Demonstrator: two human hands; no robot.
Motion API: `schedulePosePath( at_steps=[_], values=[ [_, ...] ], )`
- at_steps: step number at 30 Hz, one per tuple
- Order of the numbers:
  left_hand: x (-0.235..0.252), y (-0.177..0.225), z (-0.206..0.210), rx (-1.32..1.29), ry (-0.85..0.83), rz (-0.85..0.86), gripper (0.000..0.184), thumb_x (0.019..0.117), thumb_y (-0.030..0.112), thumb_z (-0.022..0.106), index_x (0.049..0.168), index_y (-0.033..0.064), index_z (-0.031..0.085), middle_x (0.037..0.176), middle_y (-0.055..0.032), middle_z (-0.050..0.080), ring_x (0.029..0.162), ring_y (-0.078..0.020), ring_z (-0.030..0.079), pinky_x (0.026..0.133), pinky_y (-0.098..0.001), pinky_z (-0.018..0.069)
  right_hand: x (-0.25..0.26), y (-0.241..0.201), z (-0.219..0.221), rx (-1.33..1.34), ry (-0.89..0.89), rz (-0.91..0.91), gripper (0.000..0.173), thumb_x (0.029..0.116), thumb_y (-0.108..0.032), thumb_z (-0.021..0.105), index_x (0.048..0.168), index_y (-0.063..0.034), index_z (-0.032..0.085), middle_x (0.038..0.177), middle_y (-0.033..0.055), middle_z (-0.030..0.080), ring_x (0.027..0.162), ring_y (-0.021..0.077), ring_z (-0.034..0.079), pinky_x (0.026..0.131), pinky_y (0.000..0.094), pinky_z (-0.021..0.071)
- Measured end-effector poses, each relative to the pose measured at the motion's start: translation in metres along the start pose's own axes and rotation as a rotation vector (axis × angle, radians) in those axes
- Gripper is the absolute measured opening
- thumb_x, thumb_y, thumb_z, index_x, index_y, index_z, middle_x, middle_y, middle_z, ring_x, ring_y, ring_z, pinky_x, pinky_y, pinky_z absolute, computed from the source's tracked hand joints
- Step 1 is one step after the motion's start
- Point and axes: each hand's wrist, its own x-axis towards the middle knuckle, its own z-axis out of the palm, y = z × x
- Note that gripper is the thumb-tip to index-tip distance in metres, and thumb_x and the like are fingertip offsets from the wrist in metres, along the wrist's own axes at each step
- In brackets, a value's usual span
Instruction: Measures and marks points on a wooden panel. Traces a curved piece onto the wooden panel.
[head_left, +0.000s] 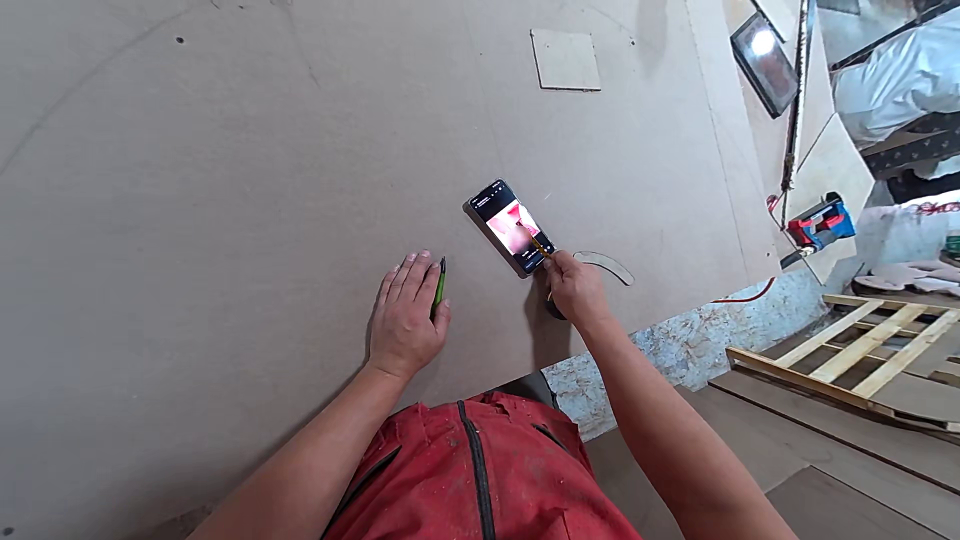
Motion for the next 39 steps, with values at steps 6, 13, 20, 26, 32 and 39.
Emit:
schedulePosePath(
  at_steps=[6,13,20,26,32,39],
  values=[
    [-0.002,-0.002,0.0,-0.068,0.041,0.022,0.057,0.102,0.037,0.044,0.148,0.0049,0.053,0.162,-0.0105,0.041,0.154,-0.0285,0.031,0.126,-0.0514,0.0228,0.0,0.001,0.001,-0.002,-0.001,0.0,0.028,0.1087,-0.032,0.048,0.102,-0.0136,0.069,0.078,0.0035,0.071,0.076,0.0212,0.071,0.07,0.0478,0.0569],
    [-0.002,-0.004,-0.005,-0.19,0.081,0.001,0.051,0.1023,0.026,0.047,0.146,0.0004,0.054,0.159,-0.0137,0.045,0.152,-0.0288,0.034,0.127,-0.0479,0.025,0.001,0.001,-0.001,-0.009,-0.016,0.016,0.029,0.1088,-0.034,0.048,0.103,-0.0149,0.069,0.077,0.0032,0.07,0.076,0.0214,0.071,0.07,0.0487,0.0566],
    [0.001,0.003,-0.023,-0.143,0.069,-0.106,0.039,0.0968,0.025,0.063,0.128,0.0024,0.067,0.154,-0.015,0.049,0.143,-0.0313,0.047,0.116,-0.0497,0.0432,-0.002,-0.002,-0.007,0.067,-0.038,0.014,0.028,0.1081,-0.031,0.05,0.109,-0.0128,0.071,0.087,0.0096,0.072,0.084,0.0276,0.072,0.077,0.0533,0.0588],
    [0.007,0.009,-0.043,0.141,0.053,-0.233,0.017,0.0887,0.012,0.065,0.099,0.0033,0.074,0.113,-0.0196,0.069,0.109,-0.0416,0.064,0.092,-0.0582,0.0522,-0.001,0.006,-0.012,0.167,-0.095,0.037,0.03,0.1083,-0.033,0.047,0.113,-0.0155,0.071,0.096,0.007,0.073,0.094,0.0239,0.072,0.084,0.0494,0.0586],
    [0.022,0.035,-0.063,0.053,-0.189,-0.447,0.027,0.0869,0.015,0.067,0.109,-0.0003,0.067,0.101,-0.0203,0.069,0.096,-0.0389,0.068,0.081,-0.0583,0.056,-0.023,0.055,-0.022,0.185,-0.066,-0.021,0.037,0.1086,-0.031,0.042,0.113,-0.0105,0.072,0.102,0.0027,0.074,0.107,0.0149,0.067,0.119,0.0401,0.0339],
    [0.046,0.101,-0.033,-0.24,-0.261,-0.635,0.043,0.0936,0.02,0.064,0.133,0.003,0.058,0.092,-0.0161,0.071,0.083,-0.0344,0.07,0.075,-0.059,0.0567,-0.016,0.137,-0.056,0.294,-0.113,-0.03,0.042,0.11,-0.034,0.038,0.11,-0.0089,0.072,0.097,0.0015,0.073,0.105,0.0084,0.068,0.129,0.0386,0.0184]
  ],
)
